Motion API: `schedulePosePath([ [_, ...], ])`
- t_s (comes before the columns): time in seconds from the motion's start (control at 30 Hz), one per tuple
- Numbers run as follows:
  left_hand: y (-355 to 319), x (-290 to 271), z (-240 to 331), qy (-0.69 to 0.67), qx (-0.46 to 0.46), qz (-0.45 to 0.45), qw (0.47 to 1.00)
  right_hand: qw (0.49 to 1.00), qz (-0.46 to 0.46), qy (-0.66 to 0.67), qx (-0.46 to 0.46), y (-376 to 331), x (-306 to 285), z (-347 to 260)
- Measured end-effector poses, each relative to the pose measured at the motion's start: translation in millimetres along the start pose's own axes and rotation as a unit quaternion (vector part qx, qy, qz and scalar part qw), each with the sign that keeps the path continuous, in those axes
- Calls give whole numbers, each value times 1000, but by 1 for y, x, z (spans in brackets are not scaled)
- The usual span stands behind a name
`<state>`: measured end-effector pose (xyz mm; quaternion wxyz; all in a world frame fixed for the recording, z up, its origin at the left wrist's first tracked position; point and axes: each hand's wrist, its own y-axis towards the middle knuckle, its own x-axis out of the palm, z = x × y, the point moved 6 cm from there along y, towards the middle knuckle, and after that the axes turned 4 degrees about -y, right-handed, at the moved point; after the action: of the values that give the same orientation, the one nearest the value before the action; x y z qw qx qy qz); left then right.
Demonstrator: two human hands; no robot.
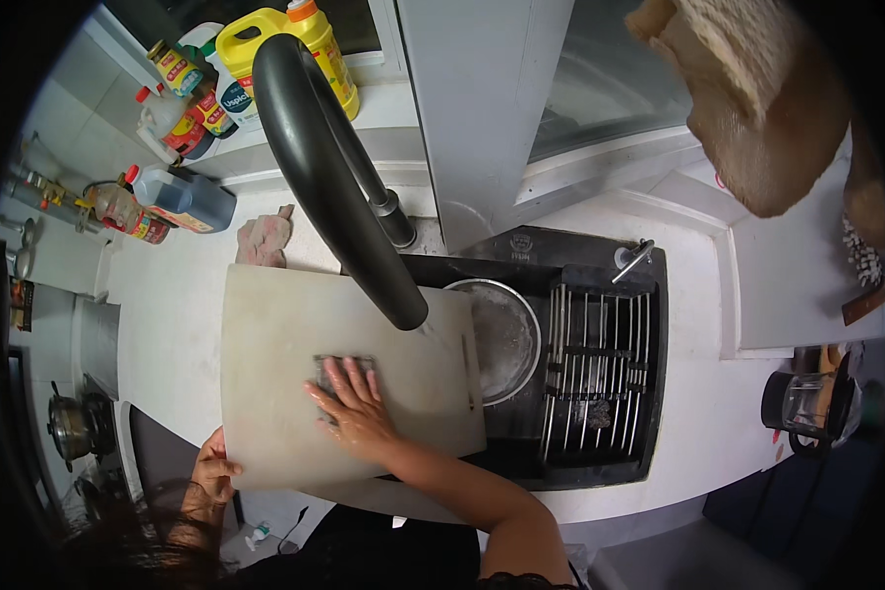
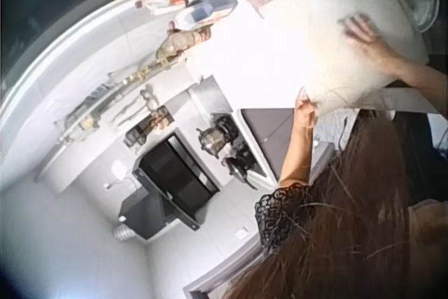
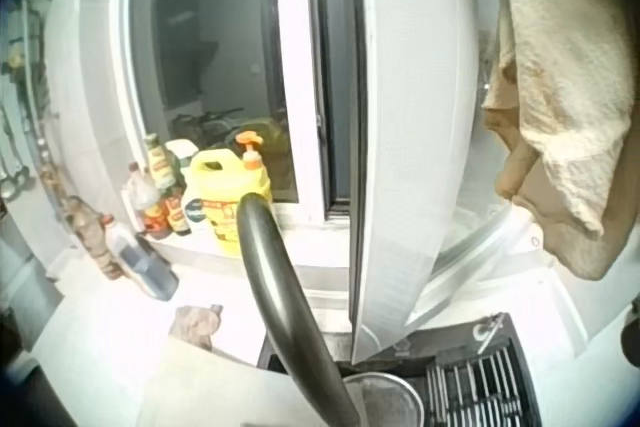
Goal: The person scrubs a white cutting board with a metal scouring pad over a kitchen sink, then rinses it under running water. The person flips the board to clean both sides and edges, then places it in the sink.
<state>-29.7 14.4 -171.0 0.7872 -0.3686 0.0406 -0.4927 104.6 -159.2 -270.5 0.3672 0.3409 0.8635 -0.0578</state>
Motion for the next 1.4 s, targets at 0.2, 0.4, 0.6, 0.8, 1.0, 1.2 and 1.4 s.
schedulePosePath([
  [0.2, 6, -7, 2, 11, 15, 7, 1000, 990, 70, -43, 112, 20, -3, 96],
  [0.4, 9, 7, 6, 6, 26, -6, 1000, 930, 291, -36, 220, -36, 1, 272],
  [0.6, -9, 15, 17, 14, 35, 43, 998, 831, 272, -1, 485, -93, 3, 336],
  [0.8, -11, 21, 28, 22, 58, 43, 997, 902, 138, 181, 367, -24, -40, 191],
  [1.0, -11, 22, 35, 63, 55, 48, 995, 985, 115, 132, 8, 33, -6, 7],
  [1.2, -10, 36, 45, 66, 53, 49, 995, 997, 60, -50, -30, 82, -14, -29],
  [1.4, -4, 20, 31, 34, 63, 36, 997, 954, 225, 24, 197, 14, 12, 202],
])
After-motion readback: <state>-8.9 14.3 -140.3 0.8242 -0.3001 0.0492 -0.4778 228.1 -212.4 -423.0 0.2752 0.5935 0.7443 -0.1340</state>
